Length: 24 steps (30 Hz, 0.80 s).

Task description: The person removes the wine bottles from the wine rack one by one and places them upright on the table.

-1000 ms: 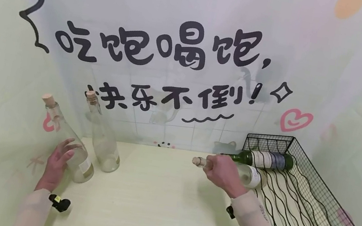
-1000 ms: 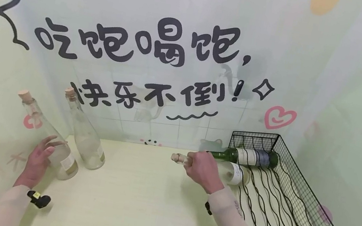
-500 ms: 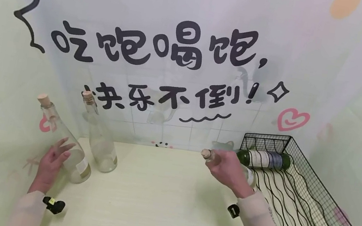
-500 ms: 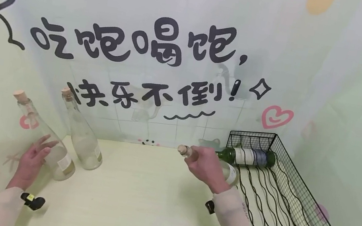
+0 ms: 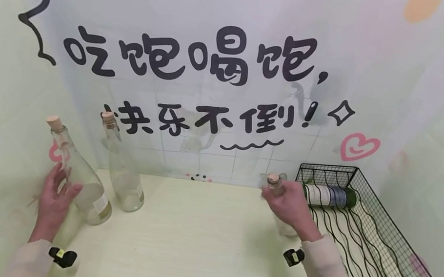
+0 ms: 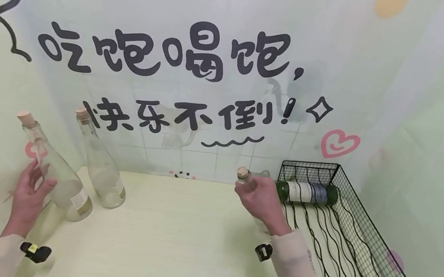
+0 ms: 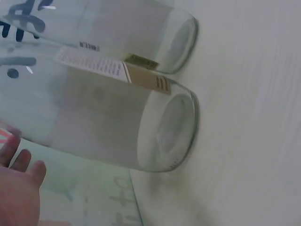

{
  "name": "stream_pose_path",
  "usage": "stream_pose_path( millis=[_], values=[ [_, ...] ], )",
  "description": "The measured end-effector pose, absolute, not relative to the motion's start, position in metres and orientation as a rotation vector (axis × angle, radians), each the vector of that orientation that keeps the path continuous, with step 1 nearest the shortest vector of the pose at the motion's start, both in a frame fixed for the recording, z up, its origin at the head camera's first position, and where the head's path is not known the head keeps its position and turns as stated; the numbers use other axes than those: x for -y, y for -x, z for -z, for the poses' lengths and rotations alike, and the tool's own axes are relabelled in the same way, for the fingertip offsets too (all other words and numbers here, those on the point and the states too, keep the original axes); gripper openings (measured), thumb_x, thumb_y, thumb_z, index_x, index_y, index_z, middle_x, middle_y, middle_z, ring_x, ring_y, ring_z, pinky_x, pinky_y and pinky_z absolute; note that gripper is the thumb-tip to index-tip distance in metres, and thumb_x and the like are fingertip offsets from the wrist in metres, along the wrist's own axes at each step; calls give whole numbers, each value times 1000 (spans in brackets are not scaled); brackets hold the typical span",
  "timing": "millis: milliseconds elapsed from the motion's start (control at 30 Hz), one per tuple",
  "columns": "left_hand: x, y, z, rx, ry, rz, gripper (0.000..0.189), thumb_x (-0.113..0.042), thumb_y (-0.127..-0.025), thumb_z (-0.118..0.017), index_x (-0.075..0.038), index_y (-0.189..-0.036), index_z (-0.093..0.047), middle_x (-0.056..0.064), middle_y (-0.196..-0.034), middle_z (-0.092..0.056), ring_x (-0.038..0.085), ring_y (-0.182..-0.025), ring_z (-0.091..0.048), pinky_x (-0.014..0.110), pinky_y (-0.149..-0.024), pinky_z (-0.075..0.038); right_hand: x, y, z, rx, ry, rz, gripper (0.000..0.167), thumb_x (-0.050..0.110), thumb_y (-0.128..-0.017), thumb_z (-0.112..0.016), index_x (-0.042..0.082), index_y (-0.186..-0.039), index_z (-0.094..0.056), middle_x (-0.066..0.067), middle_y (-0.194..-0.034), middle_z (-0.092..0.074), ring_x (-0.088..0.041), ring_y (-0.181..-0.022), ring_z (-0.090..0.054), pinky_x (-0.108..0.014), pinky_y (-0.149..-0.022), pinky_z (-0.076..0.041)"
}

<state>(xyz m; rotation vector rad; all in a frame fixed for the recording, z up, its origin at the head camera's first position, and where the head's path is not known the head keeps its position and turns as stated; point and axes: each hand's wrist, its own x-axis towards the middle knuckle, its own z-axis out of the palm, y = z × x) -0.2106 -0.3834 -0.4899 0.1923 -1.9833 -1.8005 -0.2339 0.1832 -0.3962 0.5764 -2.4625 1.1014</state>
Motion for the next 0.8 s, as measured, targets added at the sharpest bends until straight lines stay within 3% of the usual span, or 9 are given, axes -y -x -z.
stream_pose_path(
  millis=[267, 567, 800],
  values=[
    [364, 201, 473, 1792, -96, 1796, 80, 4, -96, -65, -18, -162, -27, 7, -167, -29, 14, -155, -22, 26, -129, -15, -190, 232, 384, 2539, -335, -1385, 22, 19, -93, -70, 5, -76, -67, -3, -64, -61, -17, -60, -51, -34, -61, -45],
    [349, 189, 460, 1720, 41, 1745, 82, 7, -90, -70, -15, -160, -32, 3, -165, -33, 17, -156, -21, 27, -130, -14, -194, 230, 375, 2484, -319, -1508, 23, 18, -94, -69, 7, -75, -64, 2, -69, -63, -18, -73, -57, -33, -71, -45],
    [332, 178, 452, 1598, 201, 1761, 81, 15, -87, -68, -4, -158, -33, 12, -165, -33, 22, -156, -20, 30, -130, -13, -197, 230, 371, 2355, -295, -1805, 27, 20, -96, -70, 2, -77, -62, 3, -68, -63, -18, -80, -59, -34, -80, -47]
  ],
)
